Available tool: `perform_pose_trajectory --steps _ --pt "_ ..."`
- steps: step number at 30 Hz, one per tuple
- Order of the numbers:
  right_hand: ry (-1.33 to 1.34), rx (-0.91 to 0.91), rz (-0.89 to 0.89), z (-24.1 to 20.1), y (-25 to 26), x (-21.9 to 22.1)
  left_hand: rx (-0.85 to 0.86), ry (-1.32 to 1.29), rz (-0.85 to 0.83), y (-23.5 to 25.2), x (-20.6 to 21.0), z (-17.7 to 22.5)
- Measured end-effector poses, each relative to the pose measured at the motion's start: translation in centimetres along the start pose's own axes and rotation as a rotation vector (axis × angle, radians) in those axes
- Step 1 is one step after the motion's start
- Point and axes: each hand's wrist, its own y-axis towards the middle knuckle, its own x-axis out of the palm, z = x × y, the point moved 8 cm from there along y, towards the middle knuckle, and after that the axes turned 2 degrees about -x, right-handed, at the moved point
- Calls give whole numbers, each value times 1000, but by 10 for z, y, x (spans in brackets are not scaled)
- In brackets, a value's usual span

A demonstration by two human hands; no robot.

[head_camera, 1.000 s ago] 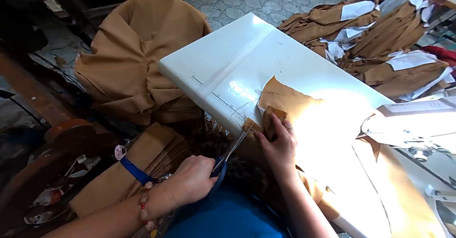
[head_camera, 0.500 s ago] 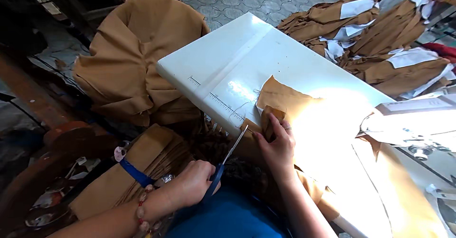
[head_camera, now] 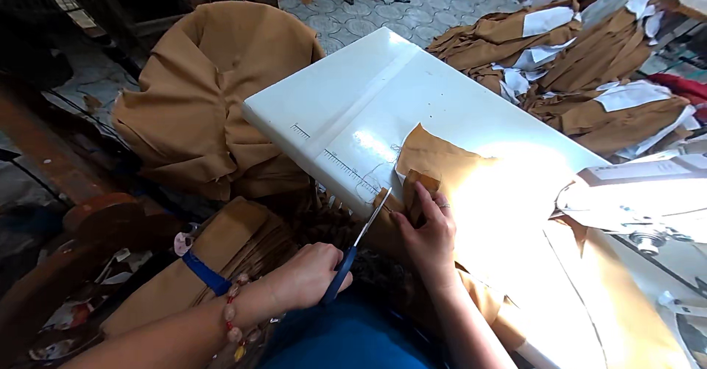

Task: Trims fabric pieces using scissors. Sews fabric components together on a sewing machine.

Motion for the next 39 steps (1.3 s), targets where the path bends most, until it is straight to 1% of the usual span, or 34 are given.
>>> perform_pose_trajectory --steps 4,10,14,17,19,21,23,25,29,36,39 --pt "-3 3 -3 0 0 0 -25 -40 5 -2 3 -4" --pt "-4 -6 -8 -2 -1 0 -18 37 -24 1 -8 4" --pt "-8 -22 -8 -3 0 0 -7 -93 2 2 -10 0" --pt "33 11 -35 -1 0 1 -14 -198 49 -4 -10 -8" --pt "108 70 -114 2 1 4 -44 -139 87 -12 -7 -16" --pt "111 66 -227 0 0 6 -77 -22 98 -20 -1 -22" --pt "31 -22 -351 -7 -1 7 -102 101 87 -28 9 -27" --pt "-27 -107 -437 -12 -7 11 -139 208 51 -33 18 -30" --pt "-80 -200 -401 -13 -16 15 -174 285 32 -33 24 -28" --pt "-118 -252 -333 -13 -22 16 -161 265 91 -21 17 -11" --pt "-127 -252 -343 -13 -22 16 -145 242 106 -16 16 -6"
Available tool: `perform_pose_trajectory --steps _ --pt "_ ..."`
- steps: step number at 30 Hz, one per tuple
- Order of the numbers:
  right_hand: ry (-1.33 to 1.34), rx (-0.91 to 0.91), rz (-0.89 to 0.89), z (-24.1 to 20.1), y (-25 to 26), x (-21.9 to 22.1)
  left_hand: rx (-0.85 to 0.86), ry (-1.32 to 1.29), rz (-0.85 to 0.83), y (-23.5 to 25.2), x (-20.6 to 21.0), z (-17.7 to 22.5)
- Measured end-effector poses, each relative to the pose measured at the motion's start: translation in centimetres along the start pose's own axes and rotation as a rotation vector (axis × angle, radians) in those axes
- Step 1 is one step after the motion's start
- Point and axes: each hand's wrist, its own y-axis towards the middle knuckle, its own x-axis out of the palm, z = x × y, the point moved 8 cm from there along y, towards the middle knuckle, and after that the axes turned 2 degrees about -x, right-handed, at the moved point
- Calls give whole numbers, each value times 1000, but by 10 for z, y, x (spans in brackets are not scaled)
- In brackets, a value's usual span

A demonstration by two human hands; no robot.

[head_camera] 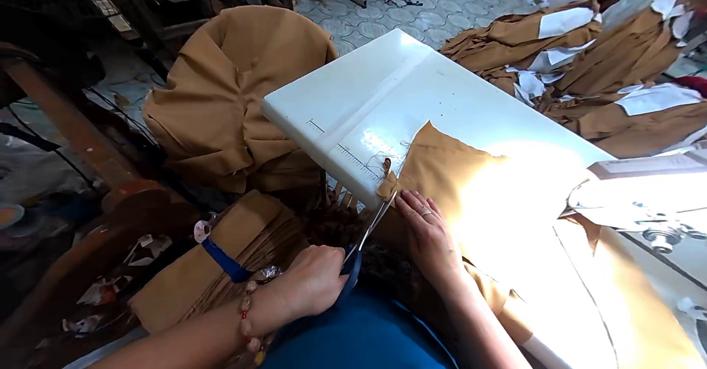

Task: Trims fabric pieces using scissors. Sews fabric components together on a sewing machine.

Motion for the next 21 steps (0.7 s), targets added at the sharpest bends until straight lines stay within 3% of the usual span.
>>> perform_pose_trajectory --steps 21 --pt "6 -20 38 -3 1 -1 -60 23 -14 -4 0 7"
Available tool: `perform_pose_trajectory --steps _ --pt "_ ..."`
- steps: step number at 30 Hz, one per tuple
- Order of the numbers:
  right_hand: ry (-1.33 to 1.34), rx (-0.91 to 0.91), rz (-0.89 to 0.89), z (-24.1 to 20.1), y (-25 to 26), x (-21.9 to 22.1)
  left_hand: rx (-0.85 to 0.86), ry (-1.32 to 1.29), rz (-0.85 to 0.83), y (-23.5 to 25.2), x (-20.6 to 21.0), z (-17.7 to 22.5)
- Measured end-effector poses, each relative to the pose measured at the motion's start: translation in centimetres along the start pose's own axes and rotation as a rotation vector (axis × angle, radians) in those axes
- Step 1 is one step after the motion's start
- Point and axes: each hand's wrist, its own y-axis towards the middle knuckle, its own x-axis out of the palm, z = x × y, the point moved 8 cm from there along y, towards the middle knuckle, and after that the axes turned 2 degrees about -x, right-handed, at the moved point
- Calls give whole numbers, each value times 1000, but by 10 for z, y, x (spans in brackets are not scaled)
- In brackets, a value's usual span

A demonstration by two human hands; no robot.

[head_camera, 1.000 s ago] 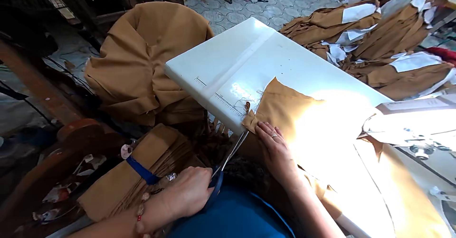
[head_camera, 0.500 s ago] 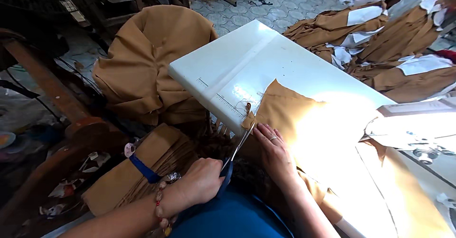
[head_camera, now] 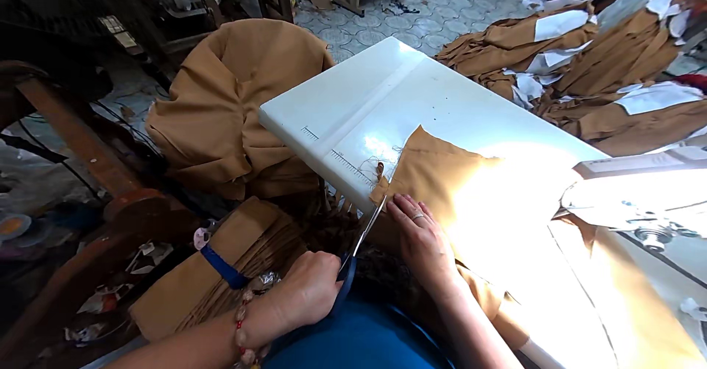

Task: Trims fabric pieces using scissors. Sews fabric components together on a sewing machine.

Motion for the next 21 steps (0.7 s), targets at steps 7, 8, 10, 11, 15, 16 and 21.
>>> perform_pose_trajectory --steps 7,8,10,11,15,16,21 --pt "-1 -20 -1 -2 -2 0 16 -97 -47 -5 1 -1" --pt "-2 -27 -4 -2 -2 0 25 -109 -57 -4 2 0" --pt "0 -40 -13 -3 -3 1 45 -114 -60 -2 3 1" --pt "-1 -47 -14 -3 -4 1 51 -105 -62 0 3 3" --pt "-17 -68 2 -5 -6 0 56 -78 -39 5 0 6" --pt "-20 -67 2 -5 -6 0 55 -85 -35 5 0 6" --pt "-14 -60 3 -6 -5 -1 34 -160 -19 3 4 2"
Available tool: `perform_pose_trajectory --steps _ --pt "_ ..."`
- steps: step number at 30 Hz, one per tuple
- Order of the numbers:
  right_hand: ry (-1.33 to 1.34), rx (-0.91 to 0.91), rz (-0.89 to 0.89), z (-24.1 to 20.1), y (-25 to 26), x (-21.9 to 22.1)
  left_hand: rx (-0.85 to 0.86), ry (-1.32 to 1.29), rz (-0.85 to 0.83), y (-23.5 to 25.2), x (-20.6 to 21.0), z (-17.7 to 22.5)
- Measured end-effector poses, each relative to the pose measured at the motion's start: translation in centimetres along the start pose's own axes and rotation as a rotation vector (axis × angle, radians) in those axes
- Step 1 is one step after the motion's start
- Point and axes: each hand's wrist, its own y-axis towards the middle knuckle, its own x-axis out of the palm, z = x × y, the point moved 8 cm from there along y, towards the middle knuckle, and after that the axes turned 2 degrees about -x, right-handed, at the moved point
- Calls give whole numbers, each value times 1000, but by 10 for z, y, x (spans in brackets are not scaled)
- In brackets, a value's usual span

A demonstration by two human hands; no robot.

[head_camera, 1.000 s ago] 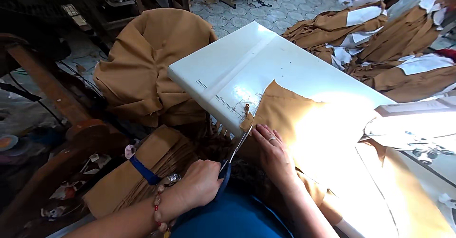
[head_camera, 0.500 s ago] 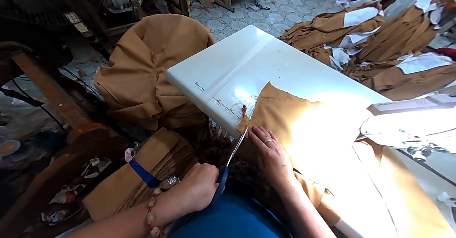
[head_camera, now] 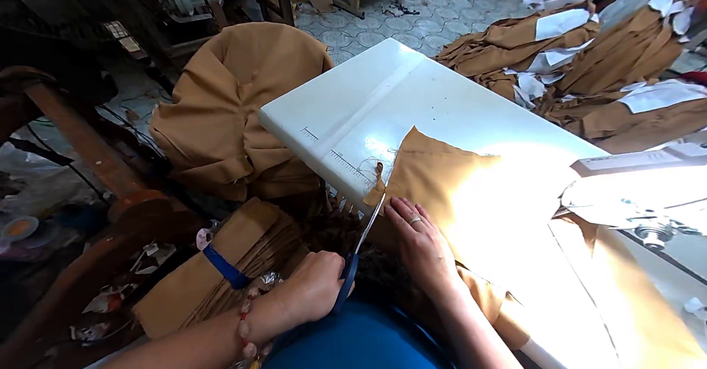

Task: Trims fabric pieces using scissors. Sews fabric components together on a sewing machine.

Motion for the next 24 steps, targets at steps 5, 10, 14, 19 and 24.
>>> perform_pose_trajectory --steps 5,10,14,19,24 --pt "5 -14 -6 0 0 1 3 27 -36 2 -2 4" --pt "11 -57 -11 -3 -3 0 30 18 -29 6 -10 10" --pt "-8 -64 -8 -4 -3 -1 38 -43 -2 9 -6 6" --pt "-17 -61 -12 -4 -3 0 40 -132 14 9 0 2" --pt "-2 -65 -8 -4 -4 0 64 -92 -8 13 -6 9"
